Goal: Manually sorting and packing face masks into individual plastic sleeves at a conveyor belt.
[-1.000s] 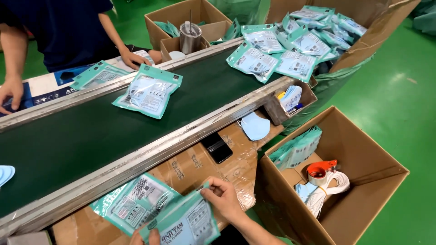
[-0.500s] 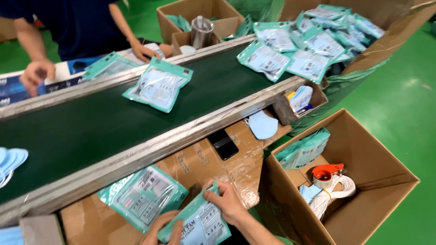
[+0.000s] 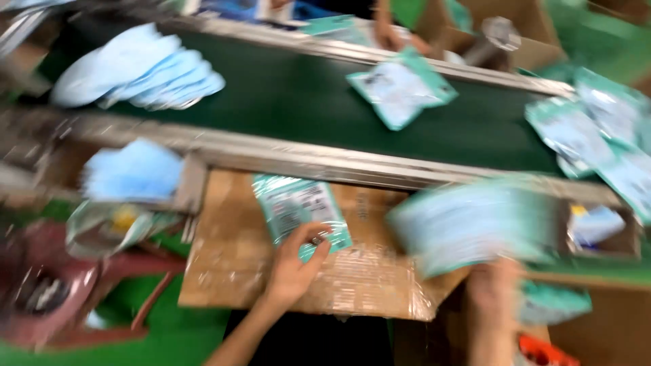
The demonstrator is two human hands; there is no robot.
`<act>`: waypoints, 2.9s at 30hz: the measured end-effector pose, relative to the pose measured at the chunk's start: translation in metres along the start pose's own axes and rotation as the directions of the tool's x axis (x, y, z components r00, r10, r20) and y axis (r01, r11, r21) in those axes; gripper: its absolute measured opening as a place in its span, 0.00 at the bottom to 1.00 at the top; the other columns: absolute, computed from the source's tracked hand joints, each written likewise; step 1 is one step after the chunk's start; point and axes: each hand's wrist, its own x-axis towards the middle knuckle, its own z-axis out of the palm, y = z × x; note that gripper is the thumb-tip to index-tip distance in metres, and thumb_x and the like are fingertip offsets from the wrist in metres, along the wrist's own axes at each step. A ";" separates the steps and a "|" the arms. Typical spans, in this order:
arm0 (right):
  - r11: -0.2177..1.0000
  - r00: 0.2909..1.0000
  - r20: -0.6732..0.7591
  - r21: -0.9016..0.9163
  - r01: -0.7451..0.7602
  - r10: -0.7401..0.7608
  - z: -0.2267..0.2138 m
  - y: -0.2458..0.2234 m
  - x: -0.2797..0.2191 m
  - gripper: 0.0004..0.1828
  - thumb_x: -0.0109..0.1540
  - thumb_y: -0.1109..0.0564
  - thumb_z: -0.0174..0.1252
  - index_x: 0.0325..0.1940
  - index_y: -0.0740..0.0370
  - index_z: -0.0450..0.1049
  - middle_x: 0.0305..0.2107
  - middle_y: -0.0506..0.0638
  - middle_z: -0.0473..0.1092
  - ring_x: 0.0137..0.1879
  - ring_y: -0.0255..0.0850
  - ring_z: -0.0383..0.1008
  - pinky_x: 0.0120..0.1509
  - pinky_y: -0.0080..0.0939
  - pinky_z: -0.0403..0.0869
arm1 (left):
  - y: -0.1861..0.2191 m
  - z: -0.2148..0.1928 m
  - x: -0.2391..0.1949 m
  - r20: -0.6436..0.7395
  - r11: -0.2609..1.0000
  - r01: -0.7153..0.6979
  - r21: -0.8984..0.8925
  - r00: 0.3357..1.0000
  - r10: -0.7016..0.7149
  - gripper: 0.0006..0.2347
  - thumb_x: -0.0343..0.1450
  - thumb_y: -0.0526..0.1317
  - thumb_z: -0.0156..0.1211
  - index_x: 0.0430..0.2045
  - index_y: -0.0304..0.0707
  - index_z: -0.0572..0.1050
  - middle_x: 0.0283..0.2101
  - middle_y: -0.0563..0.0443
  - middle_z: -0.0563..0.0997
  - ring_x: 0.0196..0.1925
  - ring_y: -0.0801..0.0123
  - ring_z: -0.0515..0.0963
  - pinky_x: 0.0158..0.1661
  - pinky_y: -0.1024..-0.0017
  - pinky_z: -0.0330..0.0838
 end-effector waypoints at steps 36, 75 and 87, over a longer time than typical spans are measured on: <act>0.987 0.988 -0.104 0.128 -0.101 0.115 0.175 0.187 0.010 0.09 0.65 0.64 0.55 0.46 0.71 0.77 0.33 0.56 0.79 0.35 0.38 0.79 0.32 0.38 0.76 | -0.099 -0.187 0.352 -0.157 -0.003 0.195 0.981 0.801 0.577 0.15 0.69 0.42 0.58 0.48 0.35 0.74 0.47 0.38 0.80 0.49 0.41 0.80 0.43 0.43 0.73; 0.957 0.996 -0.057 -0.278 -0.081 0.068 0.193 -0.018 -0.021 0.40 0.53 0.54 0.74 0.67 0.63 0.67 0.53 0.54 0.77 0.61 0.41 0.77 0.66 0.42 0.75 | -0.059 0.078 0.022 0.353 0.890 -0.422 0.174 0.870 0.344 0.49 0.55 0.49 0.79 0.67 0.34 0.52 0.65 0.29 0.63 0.70 0.37 0.59 0.68 0.43 0.48; 0.969 0.966 -0.129 0.081 0.235 -0.224 0.173 -0.034 -0.011 0.35 0.69 0.54 0.59 0.77 0.67 0.57 0.65 0.57 0.65 0.69 0.45 0.68 0.75 0.45 0.66 | -0.110 0.084 -0.003 0.317 0.519 0.466 -0.717 0.880 -0.353 0.19 0.72 0.38 0.57 0.57 0.29 0.71 0.55 0.44 0.79 0.56 0.57 0.79 0.57 0.55 0.72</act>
